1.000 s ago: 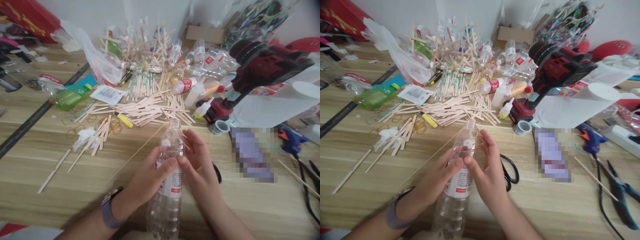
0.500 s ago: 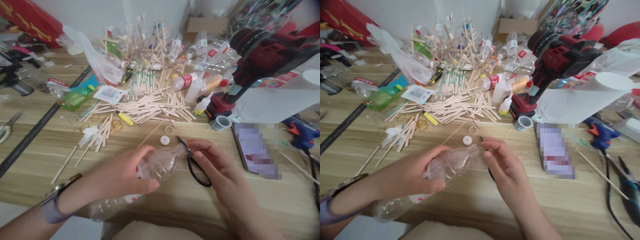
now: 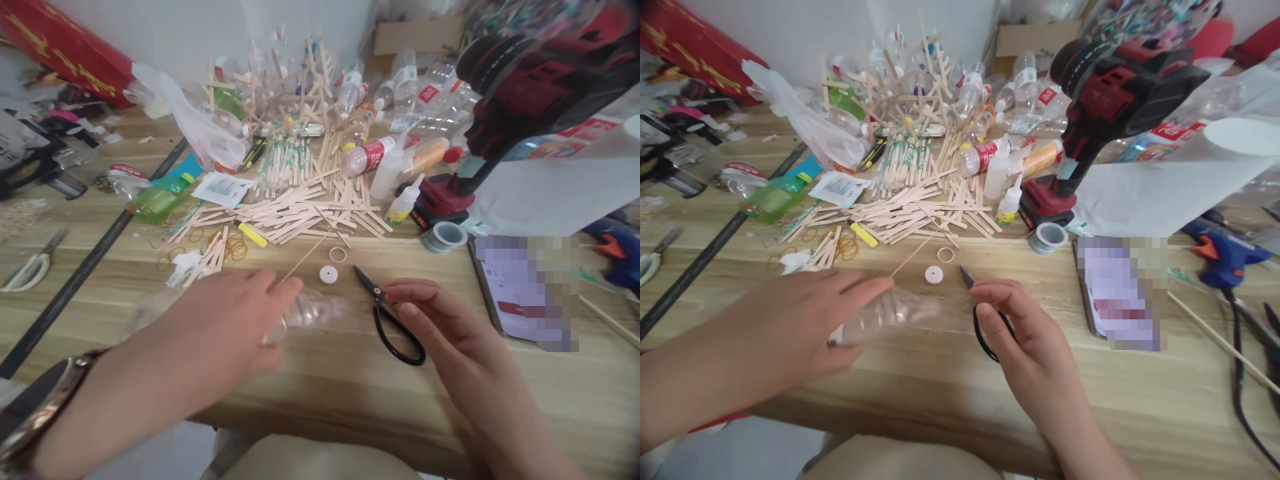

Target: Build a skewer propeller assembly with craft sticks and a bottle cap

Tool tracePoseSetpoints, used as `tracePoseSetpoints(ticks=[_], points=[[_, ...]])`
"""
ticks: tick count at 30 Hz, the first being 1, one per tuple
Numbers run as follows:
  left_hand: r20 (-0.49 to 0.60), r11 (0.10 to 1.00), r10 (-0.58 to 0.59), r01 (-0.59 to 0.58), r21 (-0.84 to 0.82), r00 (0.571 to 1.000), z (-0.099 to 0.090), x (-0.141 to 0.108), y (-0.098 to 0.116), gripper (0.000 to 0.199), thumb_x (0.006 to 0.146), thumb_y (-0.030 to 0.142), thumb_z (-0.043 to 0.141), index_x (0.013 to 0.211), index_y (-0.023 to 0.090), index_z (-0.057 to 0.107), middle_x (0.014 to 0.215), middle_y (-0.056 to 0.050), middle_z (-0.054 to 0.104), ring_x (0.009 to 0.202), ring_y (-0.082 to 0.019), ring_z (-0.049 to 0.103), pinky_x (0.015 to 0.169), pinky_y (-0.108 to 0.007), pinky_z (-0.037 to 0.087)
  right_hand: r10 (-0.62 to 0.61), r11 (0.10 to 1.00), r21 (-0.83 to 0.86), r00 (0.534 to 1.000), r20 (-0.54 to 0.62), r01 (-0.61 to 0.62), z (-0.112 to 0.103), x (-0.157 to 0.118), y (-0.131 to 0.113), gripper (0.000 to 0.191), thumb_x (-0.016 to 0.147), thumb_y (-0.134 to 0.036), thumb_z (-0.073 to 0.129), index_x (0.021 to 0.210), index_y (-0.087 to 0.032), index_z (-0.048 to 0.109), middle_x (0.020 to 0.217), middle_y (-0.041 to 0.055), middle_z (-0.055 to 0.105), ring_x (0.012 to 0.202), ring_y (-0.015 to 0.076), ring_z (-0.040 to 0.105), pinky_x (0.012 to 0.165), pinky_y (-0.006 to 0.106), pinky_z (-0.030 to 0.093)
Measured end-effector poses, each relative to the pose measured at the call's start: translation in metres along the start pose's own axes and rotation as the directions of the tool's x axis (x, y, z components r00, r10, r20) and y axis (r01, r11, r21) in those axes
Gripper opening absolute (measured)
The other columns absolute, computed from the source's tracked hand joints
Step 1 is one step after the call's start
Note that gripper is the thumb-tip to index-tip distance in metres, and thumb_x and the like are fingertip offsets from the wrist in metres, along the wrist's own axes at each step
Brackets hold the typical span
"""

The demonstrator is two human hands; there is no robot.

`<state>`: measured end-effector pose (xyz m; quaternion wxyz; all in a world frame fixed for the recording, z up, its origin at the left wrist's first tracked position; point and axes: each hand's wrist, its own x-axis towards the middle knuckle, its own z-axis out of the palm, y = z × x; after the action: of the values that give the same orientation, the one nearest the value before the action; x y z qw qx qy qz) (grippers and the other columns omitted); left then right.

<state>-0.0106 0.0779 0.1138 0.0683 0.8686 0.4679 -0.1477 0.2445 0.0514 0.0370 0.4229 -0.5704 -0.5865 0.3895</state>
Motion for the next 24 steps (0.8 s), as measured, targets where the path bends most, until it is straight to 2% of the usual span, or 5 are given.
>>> tracePoseSetpoints(ticks=[8, 15, 20, 22, 24], points=[[0.000, 1.000, -0.023, 0.022, 0.020, 1.000, -0.002, 0.002, 0.010, 0.060, 0.075, 0.018, 0.061, 0.134, 0.022, 0.051, 0.122, -0.013, 0.065, 0.105, -0.032, 0.063, 0.087, -0.043, 0.049, 0.085, 0.990, -0.125, 0.990, 0.115, -0.070, -0.002, -0.003, 0.003, 0.023, 0.090, -0.045, 0.055, 0.096, -0.026, 0.067, 0.083, 0.0024, 0.067, 0.071, 0.0186, 0.062, 0.060, 0.030, 0.049], [-0.011, 1.000, -0.001, 0.000, -0.026, 1.000, -0.001, -0.001, 0.010, 0.066, 0.077, 0.022, 0.059, 0.142, 0.022, 0.044, 0.127, -0.015, 0.062, 0.107, -0.034, 0.062, 0.088, -0.049, 0.050, 0.153, 0.988, -0.046, 0.968, 0.200, -0.146, 0.006, -0.004, 0.001, 0.029, 0.087, -0.048, 0.057, 0.095, -0.025, 0.071, 0.068, 0.0014, 0.064, 0.061, 0.0169, 0.057, 0.054, 0.029, 0.047], [-0.046, 0.994, 0.031, -0.036, -0.100, 0.998, 0.001, -0.006, 0.006, 0.066, 0.078, 0.024, 0.057, 0.142, 0.022, 0.043, 0.129, -0.013, 0.061, 0.110, -0.032, 0.061, 0.088, -0.046, 0.050, 0.195, 0.941, 0.190, 0.908, 0.370, -0.280, 0.007, -0.004, 0.012, 0.036, 0.085, -0.049, 0.062, 0.108, -0.022, 0.070, 0.066, -0.0002, 0.062, 0.051, 0.0111, 0.050, 0.047, 0.024, 0.043], [-0.062, 0.993, 0.038, -0.045, -0.110, 0.997, 0.001, -0.007, 0.005, 0.066, 0.079, 0.024, 0.057, 0.143, 0.023, 0.043, 0.129, -0.012, 0.061, 0.111, -0.031, 0.061, 0.088, -0.044, 0.050, 0.189, 0.904, 0.259, 0.860, 0.474, -0.341, 0.006, -0.003, 0.013, 0.041, 0.086, -0.049, 0.063, 0.116, -0.021, 0.068, 0.064, -0.0013, 0.061, 0.048, 0.0097, 0.049, 0.045, 0.023, 0.041], [-0.078, 0.992, 0.049, -0.058, -0.116, 0.996, 0.001, -0.007, 0.006, 0.066, 0.079, 0.024, 0.058, 0.143, 0.023, 0.042, 0.130, -0.012, 0.061, 0.112, -0.031, 0.060, 0.089, -0.044, 0.049, 0.173, 0.858, 0.296, 0.780, 0.602, -0.419, 0.005, -0.002, 0.011, 0.048, 0.087, -0.049, 0.063, 0.126, -0.021, 0.063, 0.064, -0.0017, 0.063, 0.046, 0.0087, 0.049, 0.043, 0.022, 0.039]])
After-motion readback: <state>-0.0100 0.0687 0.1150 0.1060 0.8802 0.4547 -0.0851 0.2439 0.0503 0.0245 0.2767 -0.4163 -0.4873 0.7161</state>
